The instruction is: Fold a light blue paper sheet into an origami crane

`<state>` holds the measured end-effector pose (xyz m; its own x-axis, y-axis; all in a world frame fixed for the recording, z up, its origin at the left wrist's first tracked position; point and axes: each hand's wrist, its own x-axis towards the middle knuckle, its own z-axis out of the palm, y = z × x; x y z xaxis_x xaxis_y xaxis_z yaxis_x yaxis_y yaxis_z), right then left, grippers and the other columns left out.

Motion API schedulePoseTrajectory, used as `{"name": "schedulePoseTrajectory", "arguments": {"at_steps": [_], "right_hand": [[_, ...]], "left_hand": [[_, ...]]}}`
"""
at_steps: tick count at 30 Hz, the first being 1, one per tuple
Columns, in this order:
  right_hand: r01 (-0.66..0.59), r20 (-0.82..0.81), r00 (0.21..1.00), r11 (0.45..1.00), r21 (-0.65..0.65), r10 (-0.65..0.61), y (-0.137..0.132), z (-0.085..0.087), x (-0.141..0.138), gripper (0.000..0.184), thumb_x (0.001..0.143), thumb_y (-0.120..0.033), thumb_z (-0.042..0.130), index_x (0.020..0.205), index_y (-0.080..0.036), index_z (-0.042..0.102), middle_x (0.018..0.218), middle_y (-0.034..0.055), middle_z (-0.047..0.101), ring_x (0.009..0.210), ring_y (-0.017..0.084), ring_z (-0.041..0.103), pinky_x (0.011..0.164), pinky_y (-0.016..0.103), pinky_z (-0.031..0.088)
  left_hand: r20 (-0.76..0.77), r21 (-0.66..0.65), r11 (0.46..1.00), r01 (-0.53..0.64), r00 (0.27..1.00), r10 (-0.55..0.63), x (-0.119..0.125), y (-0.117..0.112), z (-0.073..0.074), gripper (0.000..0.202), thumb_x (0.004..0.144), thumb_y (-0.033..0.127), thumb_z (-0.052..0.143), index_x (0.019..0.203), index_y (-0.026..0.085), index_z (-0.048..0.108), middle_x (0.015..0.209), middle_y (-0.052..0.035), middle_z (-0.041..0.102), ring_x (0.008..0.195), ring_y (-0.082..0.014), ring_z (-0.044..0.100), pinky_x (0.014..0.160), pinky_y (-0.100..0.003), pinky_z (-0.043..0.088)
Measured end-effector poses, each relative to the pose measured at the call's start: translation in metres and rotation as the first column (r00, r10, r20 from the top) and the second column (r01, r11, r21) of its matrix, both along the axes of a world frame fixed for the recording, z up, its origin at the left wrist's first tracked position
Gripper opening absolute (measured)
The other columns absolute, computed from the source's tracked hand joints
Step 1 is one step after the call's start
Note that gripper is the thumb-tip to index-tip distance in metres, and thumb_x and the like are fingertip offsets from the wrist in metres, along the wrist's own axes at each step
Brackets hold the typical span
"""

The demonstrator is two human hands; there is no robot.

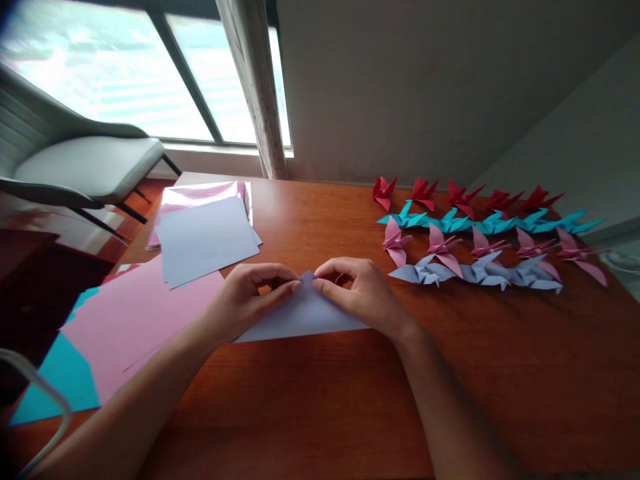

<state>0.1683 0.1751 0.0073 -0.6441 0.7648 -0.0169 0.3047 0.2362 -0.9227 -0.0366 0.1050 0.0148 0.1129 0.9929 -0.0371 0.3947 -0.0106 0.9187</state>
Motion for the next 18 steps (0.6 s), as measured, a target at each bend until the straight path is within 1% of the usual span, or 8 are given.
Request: {"name": "schedulePoseTrajectory", "arguments": {"at_steps": [4,6,10,14,18], "right_hand": [[0.008,-0.010,1.000,0.997,0.073,-0.007,0.002,0.001,0.001,0.012,0.087,-0.031,0.066,0.085,-0.022,0.072,0.087,0.0023,0.072,0.081,0.018,0.065,0.069,0.028,0.049],[0.065,-0.032,0.998,0.993,0.103,-0.062,0.005,0.002,0.004,0.011,0.087,-0.031,0.067,0.083,-0.021,0.072,0.084,0.0020,0.072,0.079,0.017,0.065,0.068,0.028,0.049],[0.207,-0.098,0.976,0.970,0.127,-0.195,0.009,0.001,0.009,0.010,0.084,-0.031,0.070,0.083,-0.021,0.071,0.082,0.0017,0.071,0.077,0.016,0.064,0.065,0.027,0.049],[0.255,-0.163,0.958,0.962,0.094,-0.238,0.008,0.001,0.010,0.011,0.083,-0.033,0.072,0.082,-0.022,0.070,0.081,0.0020,0.070,0.076,0.017,0.064,0.065,0.029,0.050],[0.275,-0.187,0.945,0.961,0.013,-0.268,0.005,0.003,0.008,0.015,0.082,-0.037,0.073,0.080,-0.023,0.068,0.078,0.0021,0.069,0.075,0.018,0.064,0.065,0.030,0.052]], "left_hand": [[-0.008,-0.010,1.000,0.014,1.000,-0.014,-0.001,0.000,0.000,0.024,0.090,0.035,0.060,0.085,0.015,0.072,0.074,-0.0004,0.066,0.067,-0.0118,0.052,0.060,-0.023,0.038],[-0.003,-0.036,0.999,0.039,0.999,-0.039,-0.002,0.000,0.000,0.025,0.089,0.038,0.061,0.085,0.015,0.070,0.073,0.0006,0.062,0.067,-0.0116,0.050,0.059,-0.023,0.037],[0.047,-0.124,0.988,0.089,0.995,-0.084,-0.003,-0.001,-0.002,0.033,0.087,0.046,0.063,0.079,0.014,0.065,0.067,0.0034,0.049,0.063,-0.0106,0.045,0.054,-0.022,0.033],[0.123,-0.161,0.986,0.045,0.992,-0.025,-0.005,0.000,-0.002,0.034,0.085,0.047,0.064,0.075,0.015,0.062,0.067,0.0031,0.048,0.062,-0.0110,0.045,0.053,-0.022,0.032],[0.193,-0.175,0.984,-0.039,0.978,0.073,-0.004,0.001,0.003,0.030,0.083,0.043,0.067,0.076,0.014,0.066,0.069,0.0009,0.057,0.065,-0.0124,0.050,0.057,-0.022,0.036]]}}
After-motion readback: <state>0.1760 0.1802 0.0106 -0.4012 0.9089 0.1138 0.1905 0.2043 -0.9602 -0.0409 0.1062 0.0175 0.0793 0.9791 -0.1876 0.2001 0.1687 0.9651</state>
